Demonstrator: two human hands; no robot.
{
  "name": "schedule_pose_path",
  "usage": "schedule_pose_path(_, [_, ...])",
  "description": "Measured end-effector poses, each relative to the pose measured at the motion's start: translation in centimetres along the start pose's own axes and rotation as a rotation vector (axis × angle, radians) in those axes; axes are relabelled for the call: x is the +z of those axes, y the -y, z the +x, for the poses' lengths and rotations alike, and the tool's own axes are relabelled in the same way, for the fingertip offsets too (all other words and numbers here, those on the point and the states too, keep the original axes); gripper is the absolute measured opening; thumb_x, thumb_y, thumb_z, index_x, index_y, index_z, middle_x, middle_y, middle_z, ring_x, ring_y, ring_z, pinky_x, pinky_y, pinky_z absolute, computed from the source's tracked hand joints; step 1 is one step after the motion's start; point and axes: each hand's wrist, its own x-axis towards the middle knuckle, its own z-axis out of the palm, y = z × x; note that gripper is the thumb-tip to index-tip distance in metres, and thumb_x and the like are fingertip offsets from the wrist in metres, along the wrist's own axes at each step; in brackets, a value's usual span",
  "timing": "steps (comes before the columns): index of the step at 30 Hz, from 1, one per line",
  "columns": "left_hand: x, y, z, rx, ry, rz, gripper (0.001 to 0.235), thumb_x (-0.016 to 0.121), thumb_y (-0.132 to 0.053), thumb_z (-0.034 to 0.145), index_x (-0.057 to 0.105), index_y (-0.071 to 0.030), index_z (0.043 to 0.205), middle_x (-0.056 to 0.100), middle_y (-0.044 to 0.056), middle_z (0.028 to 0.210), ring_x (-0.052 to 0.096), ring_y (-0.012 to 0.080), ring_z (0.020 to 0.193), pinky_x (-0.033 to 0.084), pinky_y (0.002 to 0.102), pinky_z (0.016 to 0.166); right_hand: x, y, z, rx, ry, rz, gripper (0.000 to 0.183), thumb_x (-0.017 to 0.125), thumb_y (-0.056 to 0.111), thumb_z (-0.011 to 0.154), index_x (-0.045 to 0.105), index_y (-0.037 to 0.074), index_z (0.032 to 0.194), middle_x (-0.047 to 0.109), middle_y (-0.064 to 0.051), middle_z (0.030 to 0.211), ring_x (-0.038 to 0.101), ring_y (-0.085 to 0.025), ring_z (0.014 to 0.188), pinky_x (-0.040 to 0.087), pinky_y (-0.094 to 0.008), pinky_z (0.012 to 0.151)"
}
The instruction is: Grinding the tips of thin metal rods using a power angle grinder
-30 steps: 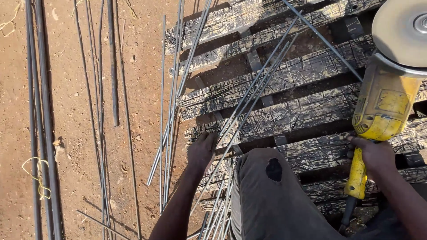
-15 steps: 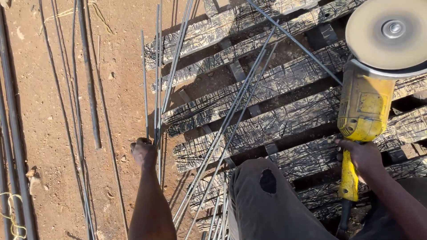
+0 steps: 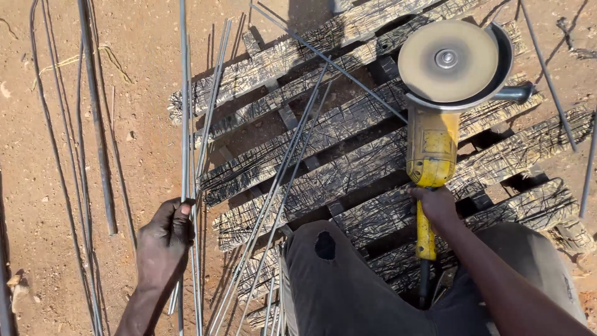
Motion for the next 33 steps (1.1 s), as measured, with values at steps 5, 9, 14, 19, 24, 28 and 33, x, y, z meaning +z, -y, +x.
schedule_pose_path(5, [5.6, -6.4, -13.2, 0.087, 0.452, -0.411, 0.036, 0.058, -0.025, 0.099, 0.083, 0.0, 0.103, 0.041, 0.01, 0.043, 0.036, 0.0182, 0.033, 0.03, 0.032, 0.032, -0.2, -0.6, 0.5, -0.03, -0.002, -0.049, 0.04, 0.073, 0.01, 0.084, 0.063, 0.0, 0.122, 0.07, -0.014, 0.094, 0.065, -0.028, 0.074, 0.054, -0.041, 0.062])
schedule_pose_path(9, [12.9, -7.4, -20.2, -0.495, 0.557, -0.755, 0.038, 0.069, -0.028, 0.097, 0.087, 0.003, 0.106, 0.041, 0.016, 0.043, 0.033, 0.0232, 0.028, 0.025, 0.034, 0.027, -0.6, -1.0, 0.9, -0.035, -0.03, -0.018, 0.047, 0.075, 0.013, 0.082, 0.063, 0.003, 0.126, 0.072, -0.012, 0.106, 0.067, -0.027, 0.084, 0.054, -0.04, 0.067])
schedule_pose_path(14, [19.7, -4.8, -23.6, -0.65, 0.912, -1.397, 0.05, 0.049, -0.026, 0.108, 0.063, 0.014, 0.135, 0.046, 0.008, 0.055, 0.035, 0.0183, 0.036, 0.033, 0.035, 0.034, -0.4, -0.8, 0.5, -0.023, -0.014, 0.008, 0.049, 0.074, 0.008, 0.08, 0.064, 0.005, 0.128, 0.074, -0.011, 0.109, 0.067, -0.024, 0.076, 0.054, -0.038, 0.062])
schedule_pose_path(19, [21.1, -3.7, -24.4, -0.66, 0.998, -1.432, 0.049, 0.044, -0.027, 0.112, 0.057, 0.011, 0.141, 0.05, 0.008, 0.064, 0.039, 0.0198, 0.041, 0.04, 0.036, 0.036, -0.4, -1.1, 0.9, -0.013, -0.002, -0.001, 0.048, 0.075, 0.011, 0.083, 0.063, 0.004, 0.129, 0.073, -0.013, 0.107, 0.069, -0.026, 0.073, 0.056, -0.039, 0.058])
schedule_pose_path(24, [20.6, -5.6, -24.5, -0.602, 1.001, -1.417, 0.046, 0.049, -0.02, 0.112, 0.059, 0.018, 0.137, 0.05, 0.012, 0.06, 0.043, 0.0208, 0.037, 0.041, 0.036, 0.032, -0.8, -0.8, 0.8, -0.016, 0.001, 0.0, 0.043, 0.073, 0.011, 0.081, 0.066, 0.006, 0.123, 0.072, -0.012, 0.107, 0.068, -0.029, 0.083, 0.055, -0.043, 0.065])
schedule_pose_path(28, [18.8, -7.9, -24.3, -0.435, 0.84, -0.881, 0.041, 0.064, -0.032, 0.104, 0.078, 0.001, 0.126, 0.055, 0.01, 0.062, 0.043, 0.021, 0.039, 0.043, 0.036, 0.036, -0.8, -0.9, 0.9, -0.015, 0.012, 0.016, 0.042, 0.073, 0.009, 0.081, 0.065, 0.004, 0.122, 0.072, -0.013, 0.1, 0.066, -0.027, 0.07, 0.054, -0.04, 0.056])
schedule_pose_path(33, [16.8, -11.4, -24.4, -0.288, 0.776, -0.549, 0.032, 0.065, -0.029, 0.107, 0.081, -0.002, 0.11, 0.056, 0.011, 0.054, 0.041, 0.0177, 0.035, 0.038, 0.032, 0.038, -0.7, -1.3, 1.3, -0.023, 0.005, -0.03, 0.042, 0.07, 0.011, 0.084, 0.064, 0.006, 0.125, 0.071, -0.013, 0.11, 0.068, -0.031, 0.087, 0.055, -0.045, 0.068])
